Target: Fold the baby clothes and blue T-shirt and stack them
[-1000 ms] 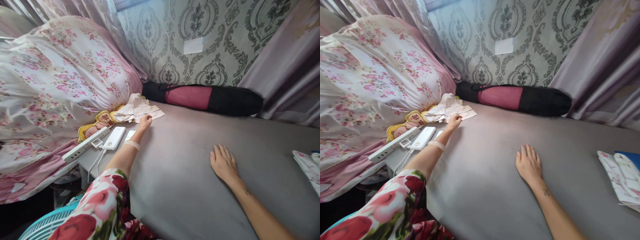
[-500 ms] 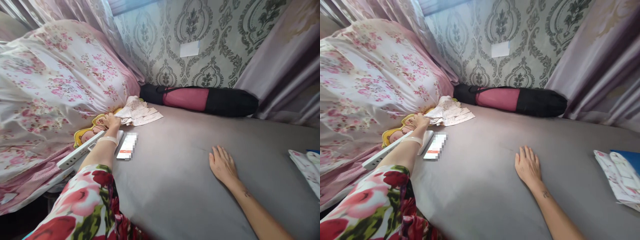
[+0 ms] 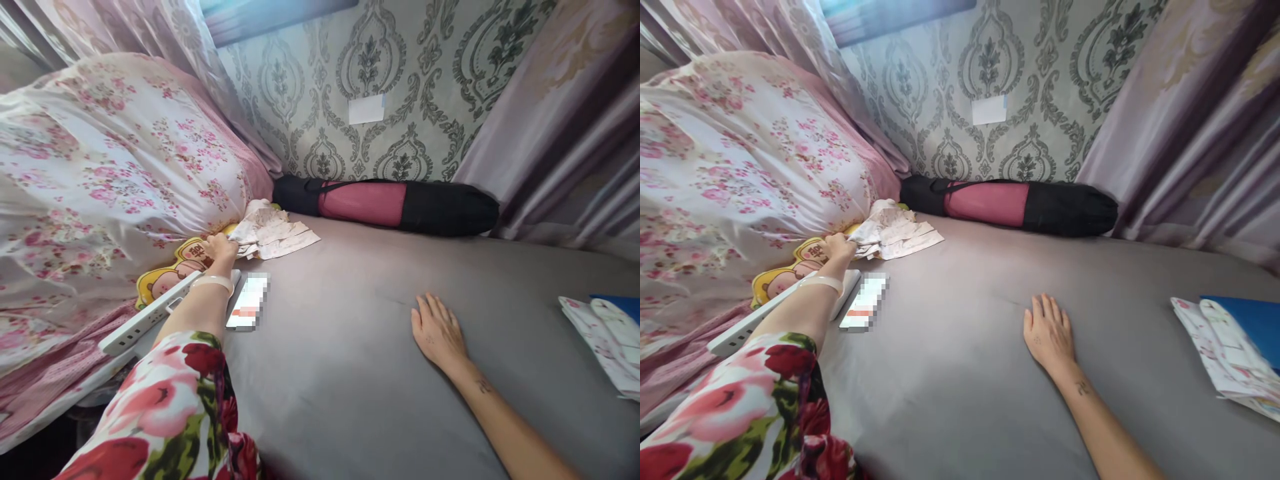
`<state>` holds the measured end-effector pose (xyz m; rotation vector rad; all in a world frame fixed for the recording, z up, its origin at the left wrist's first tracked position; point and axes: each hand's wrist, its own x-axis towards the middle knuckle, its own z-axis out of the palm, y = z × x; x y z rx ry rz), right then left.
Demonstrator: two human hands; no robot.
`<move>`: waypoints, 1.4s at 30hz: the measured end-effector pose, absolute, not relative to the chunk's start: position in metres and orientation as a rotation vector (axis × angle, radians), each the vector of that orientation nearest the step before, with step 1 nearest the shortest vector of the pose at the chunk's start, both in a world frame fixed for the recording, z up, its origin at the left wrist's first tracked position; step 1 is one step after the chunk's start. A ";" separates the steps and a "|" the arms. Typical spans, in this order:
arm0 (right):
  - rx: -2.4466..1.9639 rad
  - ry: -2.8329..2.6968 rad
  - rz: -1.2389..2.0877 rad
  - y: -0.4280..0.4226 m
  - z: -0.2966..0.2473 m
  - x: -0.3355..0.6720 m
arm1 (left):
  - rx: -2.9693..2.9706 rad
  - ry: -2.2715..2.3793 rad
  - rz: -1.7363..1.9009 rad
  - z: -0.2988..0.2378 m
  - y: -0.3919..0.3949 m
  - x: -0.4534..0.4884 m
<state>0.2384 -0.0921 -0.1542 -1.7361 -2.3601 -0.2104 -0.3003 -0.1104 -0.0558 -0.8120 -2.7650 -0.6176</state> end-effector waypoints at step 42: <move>-1.278 -1.675 0.684 -0.101 -0.110 0.182 | -0.998 -1.605 -3.669 -0.085 -0.096 0.042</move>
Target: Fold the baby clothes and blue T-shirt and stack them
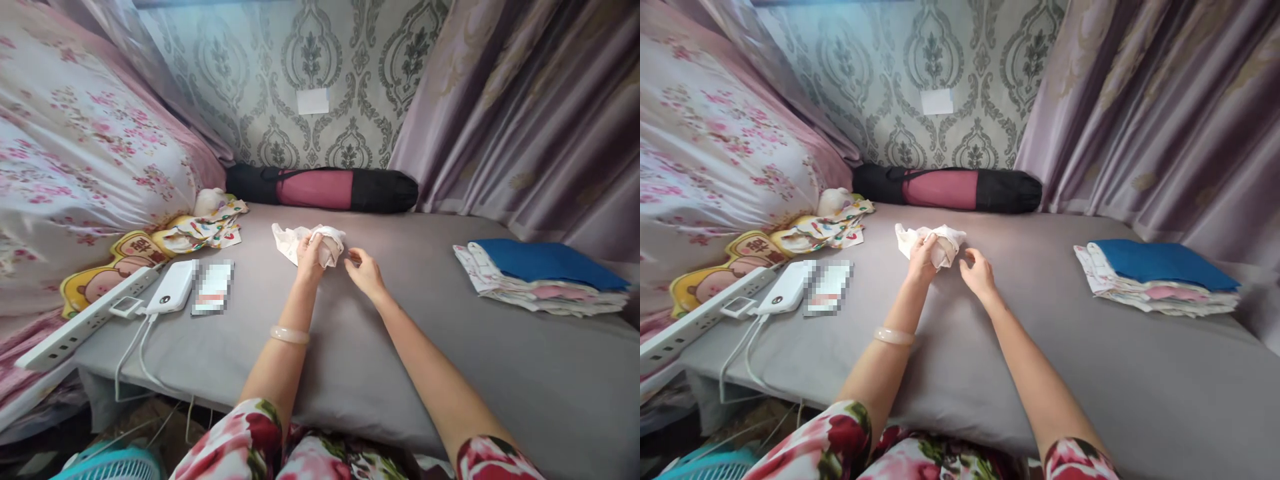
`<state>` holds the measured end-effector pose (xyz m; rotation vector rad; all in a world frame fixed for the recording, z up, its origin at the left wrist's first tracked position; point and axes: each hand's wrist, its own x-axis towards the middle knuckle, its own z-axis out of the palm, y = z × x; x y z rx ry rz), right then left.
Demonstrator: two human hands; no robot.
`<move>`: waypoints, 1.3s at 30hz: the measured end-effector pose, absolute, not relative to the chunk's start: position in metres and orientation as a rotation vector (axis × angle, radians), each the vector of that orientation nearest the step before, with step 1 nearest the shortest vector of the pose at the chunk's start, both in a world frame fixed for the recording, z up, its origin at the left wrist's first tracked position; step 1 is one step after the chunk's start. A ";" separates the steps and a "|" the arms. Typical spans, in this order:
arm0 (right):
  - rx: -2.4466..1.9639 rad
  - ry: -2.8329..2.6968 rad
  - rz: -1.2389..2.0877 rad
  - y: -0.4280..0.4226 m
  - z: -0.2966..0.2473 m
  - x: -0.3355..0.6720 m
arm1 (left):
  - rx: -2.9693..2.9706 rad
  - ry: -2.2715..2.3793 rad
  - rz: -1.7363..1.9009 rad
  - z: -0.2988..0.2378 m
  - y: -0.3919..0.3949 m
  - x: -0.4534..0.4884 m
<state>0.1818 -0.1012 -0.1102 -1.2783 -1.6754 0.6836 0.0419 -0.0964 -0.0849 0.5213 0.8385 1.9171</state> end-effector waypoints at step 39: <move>-1.060 -1.239 1.129 -0.106 -0.078 0.219 | 1.640 1.283 1.795 -0.090 -0.156 0.040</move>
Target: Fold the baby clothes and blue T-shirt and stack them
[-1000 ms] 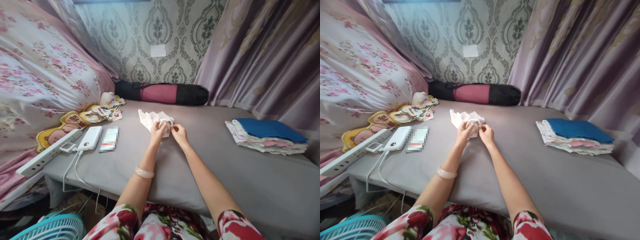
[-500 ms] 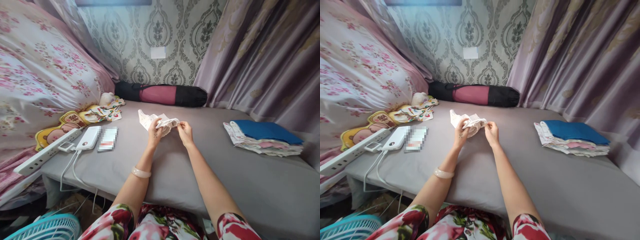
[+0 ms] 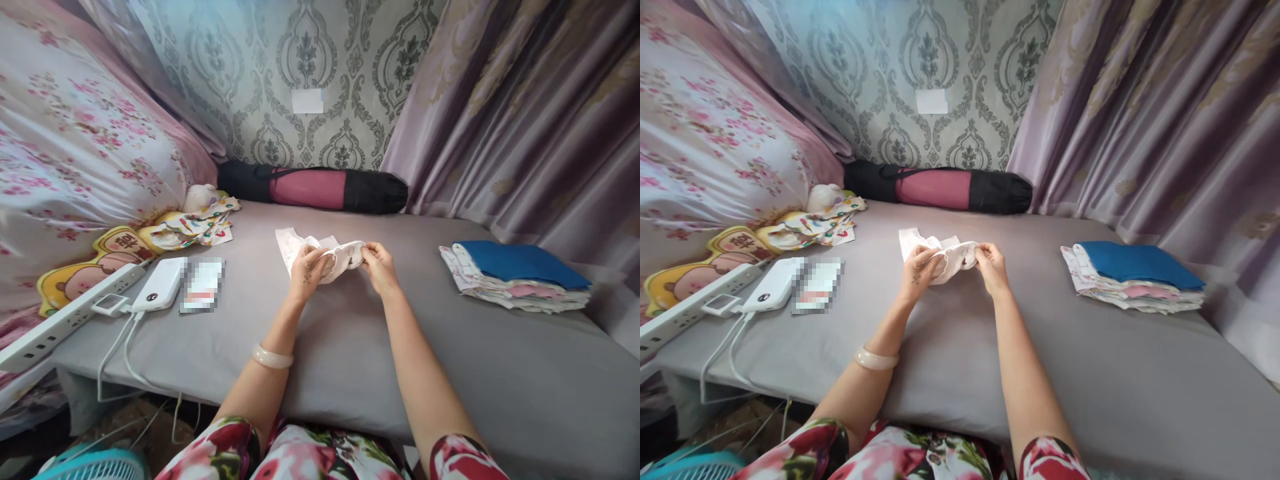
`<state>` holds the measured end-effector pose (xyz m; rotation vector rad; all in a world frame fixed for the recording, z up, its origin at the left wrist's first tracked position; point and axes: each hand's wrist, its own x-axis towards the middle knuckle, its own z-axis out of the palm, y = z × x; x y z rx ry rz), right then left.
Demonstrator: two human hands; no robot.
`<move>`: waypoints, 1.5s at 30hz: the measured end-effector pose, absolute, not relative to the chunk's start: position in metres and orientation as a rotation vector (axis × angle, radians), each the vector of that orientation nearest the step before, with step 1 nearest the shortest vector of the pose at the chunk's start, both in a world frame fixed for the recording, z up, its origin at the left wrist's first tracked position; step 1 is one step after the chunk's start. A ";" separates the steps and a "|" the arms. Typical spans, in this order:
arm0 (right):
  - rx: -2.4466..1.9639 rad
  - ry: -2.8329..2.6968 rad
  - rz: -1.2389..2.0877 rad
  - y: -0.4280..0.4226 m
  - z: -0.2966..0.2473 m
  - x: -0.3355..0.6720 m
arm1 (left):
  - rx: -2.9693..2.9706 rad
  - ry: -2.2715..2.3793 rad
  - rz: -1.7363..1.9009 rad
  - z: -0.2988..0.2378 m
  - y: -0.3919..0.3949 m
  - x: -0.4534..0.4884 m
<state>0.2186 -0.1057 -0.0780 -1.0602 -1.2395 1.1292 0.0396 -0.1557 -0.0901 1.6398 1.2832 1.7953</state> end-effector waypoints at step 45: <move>-1.165 -1.925 1.155 -0.089 -0.051 0.296 | 1.345 1.195 1.028 -0.091 -0.149 -0.010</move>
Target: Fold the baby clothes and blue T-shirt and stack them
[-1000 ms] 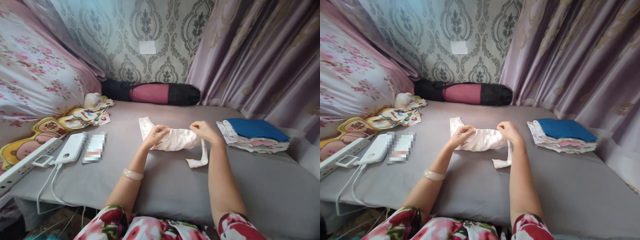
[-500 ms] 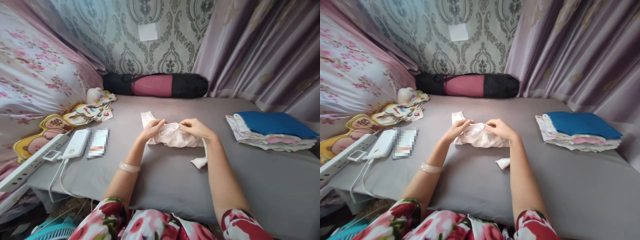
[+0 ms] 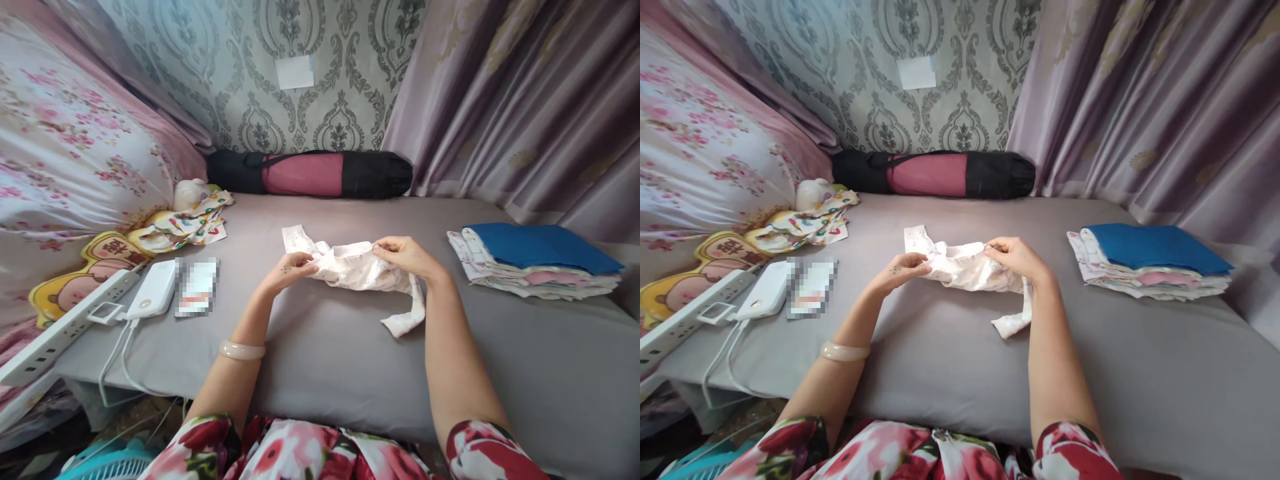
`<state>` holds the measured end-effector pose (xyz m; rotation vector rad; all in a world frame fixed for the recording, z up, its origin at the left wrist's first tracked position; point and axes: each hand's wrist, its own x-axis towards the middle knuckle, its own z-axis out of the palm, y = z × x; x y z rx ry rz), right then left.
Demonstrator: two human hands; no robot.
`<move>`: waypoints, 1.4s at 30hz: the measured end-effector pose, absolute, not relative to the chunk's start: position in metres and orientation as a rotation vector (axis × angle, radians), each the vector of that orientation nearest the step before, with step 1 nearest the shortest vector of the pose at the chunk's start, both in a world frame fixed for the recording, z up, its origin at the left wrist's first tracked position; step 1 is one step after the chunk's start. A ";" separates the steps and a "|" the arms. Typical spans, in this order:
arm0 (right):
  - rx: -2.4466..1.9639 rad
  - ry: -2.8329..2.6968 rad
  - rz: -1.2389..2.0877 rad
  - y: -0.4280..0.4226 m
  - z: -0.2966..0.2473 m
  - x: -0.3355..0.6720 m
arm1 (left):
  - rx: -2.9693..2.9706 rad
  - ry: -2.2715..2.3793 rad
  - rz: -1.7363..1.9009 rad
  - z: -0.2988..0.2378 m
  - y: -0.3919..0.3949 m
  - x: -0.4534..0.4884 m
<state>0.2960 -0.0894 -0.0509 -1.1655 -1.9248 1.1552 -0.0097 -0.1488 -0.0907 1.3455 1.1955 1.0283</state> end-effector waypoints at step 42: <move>-0.995 -1.942 -0.167 -0.049 0.124 0.304 | 1.828 1.254 1.748 0.118 -0.084 -0.027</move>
